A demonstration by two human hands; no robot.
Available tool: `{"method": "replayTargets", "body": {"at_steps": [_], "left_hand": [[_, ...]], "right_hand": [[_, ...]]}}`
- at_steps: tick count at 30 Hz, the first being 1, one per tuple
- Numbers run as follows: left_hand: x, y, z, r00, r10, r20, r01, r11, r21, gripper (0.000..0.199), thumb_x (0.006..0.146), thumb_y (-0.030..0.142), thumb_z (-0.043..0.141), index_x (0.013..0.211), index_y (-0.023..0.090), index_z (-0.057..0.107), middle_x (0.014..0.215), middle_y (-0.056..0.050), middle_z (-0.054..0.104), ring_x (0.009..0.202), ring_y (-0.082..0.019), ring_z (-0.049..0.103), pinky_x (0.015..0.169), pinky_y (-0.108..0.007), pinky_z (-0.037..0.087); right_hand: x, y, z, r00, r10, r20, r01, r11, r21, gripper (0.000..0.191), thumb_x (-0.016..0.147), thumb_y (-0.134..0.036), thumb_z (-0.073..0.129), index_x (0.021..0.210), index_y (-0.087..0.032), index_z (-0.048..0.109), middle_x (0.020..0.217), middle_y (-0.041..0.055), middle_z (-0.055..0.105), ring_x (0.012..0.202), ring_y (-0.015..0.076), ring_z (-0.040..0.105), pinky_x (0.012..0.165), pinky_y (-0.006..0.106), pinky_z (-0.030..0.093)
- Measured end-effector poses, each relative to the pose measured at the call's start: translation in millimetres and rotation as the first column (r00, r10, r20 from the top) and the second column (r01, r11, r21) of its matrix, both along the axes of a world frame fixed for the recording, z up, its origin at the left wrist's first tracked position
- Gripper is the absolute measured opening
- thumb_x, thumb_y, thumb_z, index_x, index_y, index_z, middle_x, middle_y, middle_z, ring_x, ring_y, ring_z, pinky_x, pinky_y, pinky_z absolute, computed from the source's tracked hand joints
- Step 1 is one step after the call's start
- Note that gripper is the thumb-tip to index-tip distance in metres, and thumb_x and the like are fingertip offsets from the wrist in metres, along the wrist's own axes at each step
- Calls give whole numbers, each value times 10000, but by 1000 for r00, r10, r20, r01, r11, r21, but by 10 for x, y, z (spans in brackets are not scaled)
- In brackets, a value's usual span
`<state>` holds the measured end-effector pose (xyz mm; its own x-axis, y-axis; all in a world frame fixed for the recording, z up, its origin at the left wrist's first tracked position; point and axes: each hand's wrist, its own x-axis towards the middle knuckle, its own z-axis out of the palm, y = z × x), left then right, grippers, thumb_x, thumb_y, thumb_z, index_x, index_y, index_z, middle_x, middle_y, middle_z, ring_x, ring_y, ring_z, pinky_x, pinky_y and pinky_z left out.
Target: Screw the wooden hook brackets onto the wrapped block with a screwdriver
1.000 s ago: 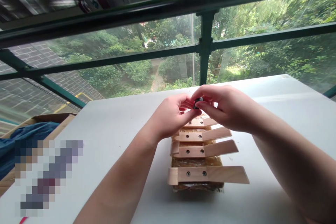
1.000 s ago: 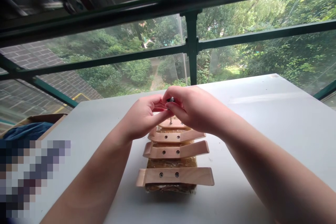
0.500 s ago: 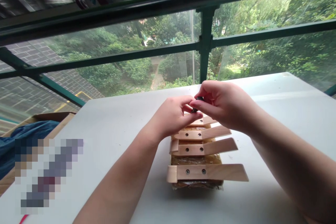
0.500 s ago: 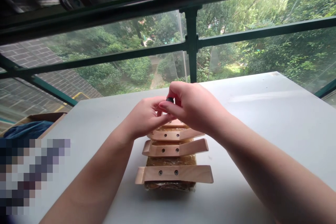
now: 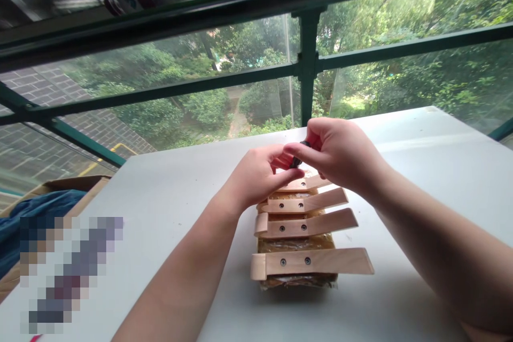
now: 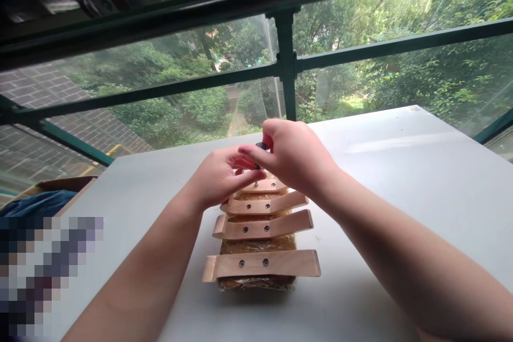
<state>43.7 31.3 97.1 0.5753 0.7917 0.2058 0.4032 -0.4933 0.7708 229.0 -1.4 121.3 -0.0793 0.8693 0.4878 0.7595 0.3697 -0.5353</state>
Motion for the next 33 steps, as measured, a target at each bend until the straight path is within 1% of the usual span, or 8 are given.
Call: {"method": "replayTargets", "body": {"at_steps": [6,8,11,14,19,25,29,33], "left_hand": [[6,48,-90,999,-3,40,7,995,-96,311,820,422,687,978,155,694,914,-67,749,786,-189,673,676,-282,515],[6,48,-86,1000,-12,18,13,996,-88,312,848,428,655,996,157,696,946,-69,749,809,-191,672,709,-290,516],[3,32,-55,999,-27,-35,24,997,-78,326,887,441,599,1033,165,695,935,-63,745,831,-197,676,745,-300,516],[-6,20,-25,998,-37,-59,33,997,-71,318,891,433,590,1026,165,695,918,-56,741,838,-198,674,740,-292,509],[-20,33,-27,995,-61,-76,57,997,-52,260,897,391,583,988,182,708,911,-33,732,830,-184,658,717,-275,483],[6,50,-115,990,-136,19,138,980,-146,299,931,395,534,1067,164,667,960,-65,726,896,-196,669,771,-289,496],[22,68,-162,994,-87,58,94,989,-115,303,871,406,632,1039,154,621,911,-61,688,821,-176,649,724,-276,496],[33,80,-168,992,-61,108,75,989,-126,325,798,391,723,968,161,567,859,-34,650,765,-157,641,675,-255,495]], "right_hand": [[19,95,-86,999,-44,-9,44,998,-39,463,831,-583,608,609,-210,448,533,-16,524,474,96,389,482,261,263],[40,113,-103,1000,16,10,-15,1000,-14,404,833,-545,622,660,-208,483,560,-19,551,493,102,415,495,261,280],[92,108,-87,983,179,36,-179,984,-8,195,873,-395,603,929,-210,586,664,-23,633,561,116,500,554,255,340],[153,83,-38,950,298,98,-292,954,-69,231,882,-264,558,1107,-227,595,750,-16,676,610,125,548,611,258,378],[202,46,34,922,359,148,-338,929,-147,180,868,-215,532,1007,-225,646,841,4,702,710,146,594,658,265,404],[169,36,60,951,238,198,-205,963,-175,133,874,-304,546,899,-228,652,769,-13,676,644,131,550,592,259,369],[119,78,16,959,174,224,-146,980,-137,192,885,-375,532,811,-212,603,668,-13,611,578,124,476,538,263,315],[69,87,-10,963,159,216,-131,981,-140,287,894,-406,505,686,-210,484,575,-26,528,514,109,398,500,267,265]]}}
